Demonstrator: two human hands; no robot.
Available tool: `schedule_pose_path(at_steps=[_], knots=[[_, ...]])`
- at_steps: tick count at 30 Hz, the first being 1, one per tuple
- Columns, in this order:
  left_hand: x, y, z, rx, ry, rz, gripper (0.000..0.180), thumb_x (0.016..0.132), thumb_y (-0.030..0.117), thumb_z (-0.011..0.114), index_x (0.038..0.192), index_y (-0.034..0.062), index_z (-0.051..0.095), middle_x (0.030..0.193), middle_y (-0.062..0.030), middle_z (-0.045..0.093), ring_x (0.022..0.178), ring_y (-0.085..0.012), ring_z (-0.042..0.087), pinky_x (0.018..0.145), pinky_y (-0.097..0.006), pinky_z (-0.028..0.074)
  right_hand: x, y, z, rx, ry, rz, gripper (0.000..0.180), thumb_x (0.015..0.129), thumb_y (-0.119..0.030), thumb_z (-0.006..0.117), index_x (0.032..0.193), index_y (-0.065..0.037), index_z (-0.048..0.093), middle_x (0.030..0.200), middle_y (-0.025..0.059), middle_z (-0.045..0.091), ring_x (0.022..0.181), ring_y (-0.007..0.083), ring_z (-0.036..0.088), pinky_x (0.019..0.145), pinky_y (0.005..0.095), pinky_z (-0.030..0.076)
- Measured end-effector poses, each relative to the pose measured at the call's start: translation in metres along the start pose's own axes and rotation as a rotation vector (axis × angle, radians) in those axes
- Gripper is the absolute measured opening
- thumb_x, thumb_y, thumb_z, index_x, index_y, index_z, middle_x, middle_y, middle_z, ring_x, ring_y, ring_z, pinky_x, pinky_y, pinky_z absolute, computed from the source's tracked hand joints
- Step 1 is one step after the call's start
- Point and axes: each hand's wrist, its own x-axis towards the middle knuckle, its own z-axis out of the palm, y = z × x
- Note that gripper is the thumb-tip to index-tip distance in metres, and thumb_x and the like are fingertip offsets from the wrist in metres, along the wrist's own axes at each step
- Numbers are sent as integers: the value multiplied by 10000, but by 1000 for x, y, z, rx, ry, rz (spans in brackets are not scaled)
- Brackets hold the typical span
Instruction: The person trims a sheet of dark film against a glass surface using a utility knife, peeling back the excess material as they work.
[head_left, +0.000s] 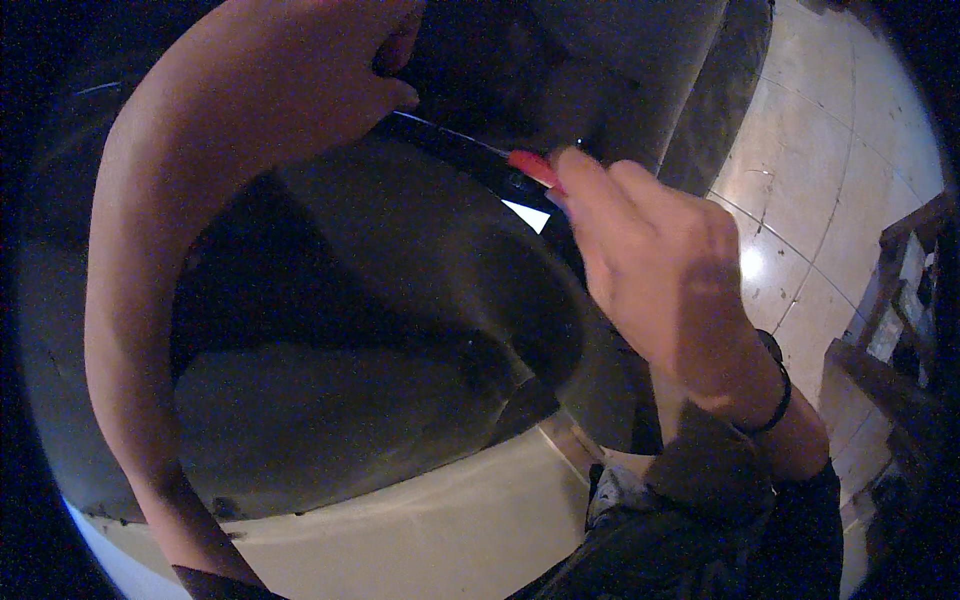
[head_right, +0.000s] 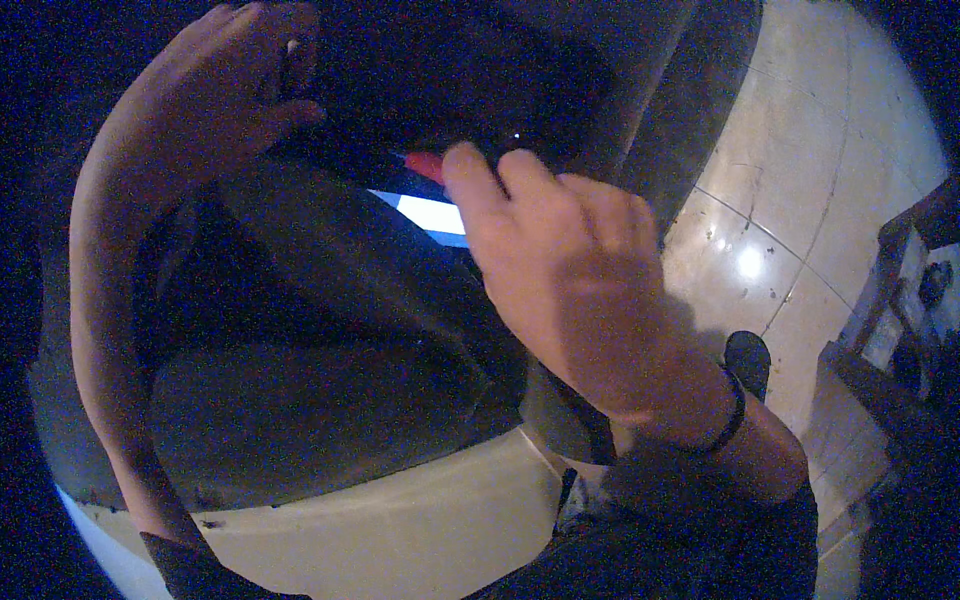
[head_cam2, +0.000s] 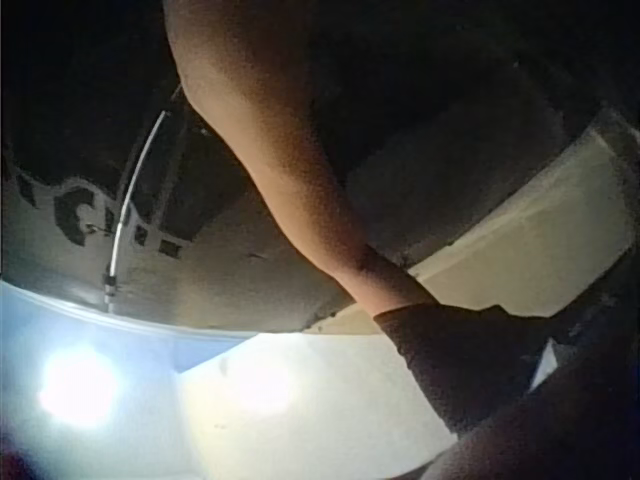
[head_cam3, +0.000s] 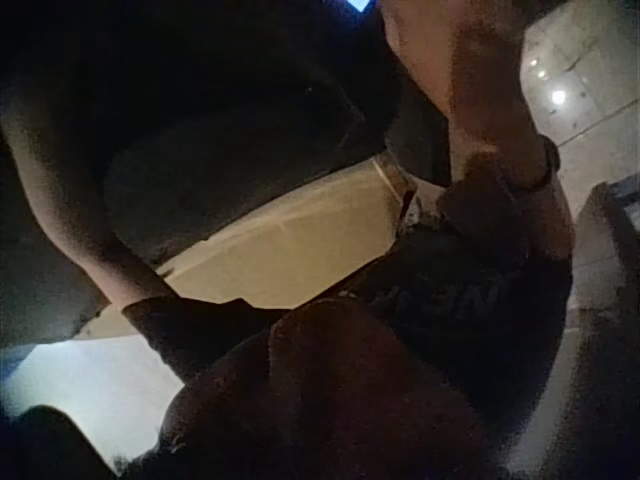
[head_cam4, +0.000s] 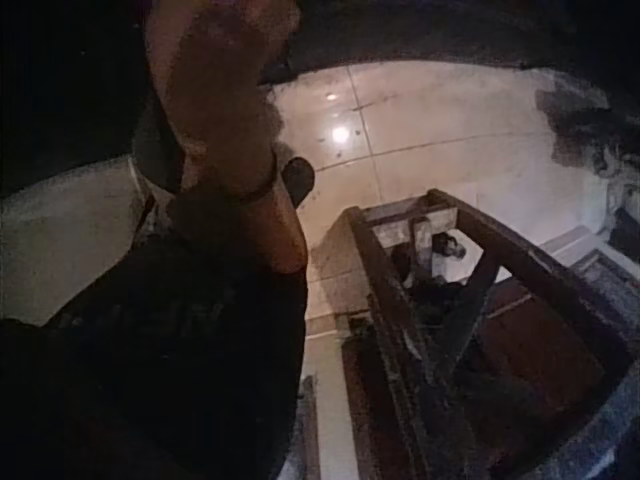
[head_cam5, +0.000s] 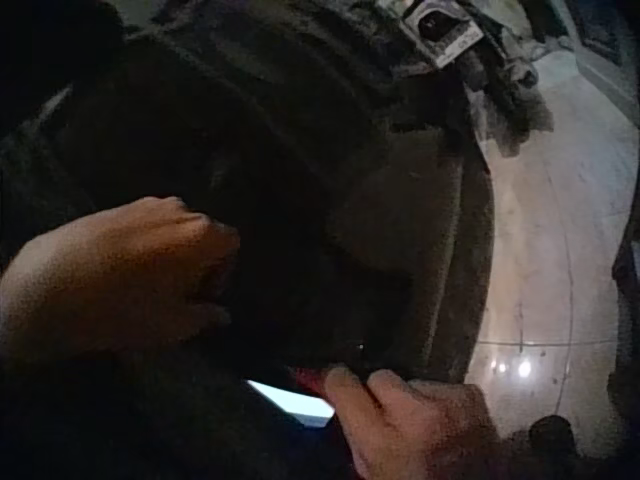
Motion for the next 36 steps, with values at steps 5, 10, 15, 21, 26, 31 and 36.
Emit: schedule_pose_path(at_steps=[5, 10, 15, 21, 26, 31, 36], knots=[[19, 8, -20, -32, -322, -118, 228, 1013, 249, 698, 1142, 64, 727, 1043, -93, 763, 1039, -221, 736, 924, -353, 600, 21, 38, -16, -63, 91, -55, 280, 975, -100, 719, 1254, -89, 715, 935, 155, 730, 796, 375, 726, 655, 440, 572], [27, -33, 10, 579, -248, 435, 210, 1018, 242, 690, 1185, 120, 728, 1232, -82, 721, 1136, -222, 703, 990, -341, 569, 9, 21, -9, 28, 17, -156, 365, 943, -117, 751, 1304, -114, 702, 864, 109, 672, 728, 331, 699, 611, 431, 570], [18, -58, 32, 136, 165, 210, 210, 969, 214, 716, 1145, 101, 690, 1166, -93, 705, 1101, -256, 686, 968, -370, 557, 25, 9, 5, 38, 57, -278, 382, 935, -103, 730, 1316, -125, 702, 810, 79, 604, 661, 284, 668, 592, 417, 565], [10, -63, 41, 13, 334, 172, 236, 911, 180, 749, 1096, 78, 643, 1086, -107, 687, 1059, -296, 666, 941, -404, 544, 37, -5, 0, -41, 22, -299, 415, 907, -98, 719, 1321, -129, 700, 817, 75, 604, 668, 273, 681, 594, 415, 572], [4, -60, 49, -35, 428, 194, 274, 863, 152, 775, 1056, 59, 605, 1019, -118, 671, 1025, -330, 650, 918, -433, 532, 34, -9, -4, -76, 3, -289, 452, 882, -98, 712, 1333, -108, 688, 833, 74, 603, 671, 270, 690, 595, 406, 583], [-7, -53, 47, -67, 505, 202, 275, 841, 158, 799, 1001, 39, 609, 935, -154, 691, 978, -398, 657, 857, -493, 524, 31, -12, -7, -70, -39, -278, 456, 883, -74, 686, 1339, -83, 677, 847, 80, 619, 685, 267, 709, 578, 403, 585], [-9, -51, 47, -111, 498, 191, 301, 845, 184, 805, 1026, 35, 616, 972, -162, 702, 1016, -420, 645, 875, -503, 518, 30, -13, -7, -35, -44, -256, 443, 889, -59, 671, 1332, -75, 677, 863, 82, 639, 687, 256, 723, 578, 405, 586]])
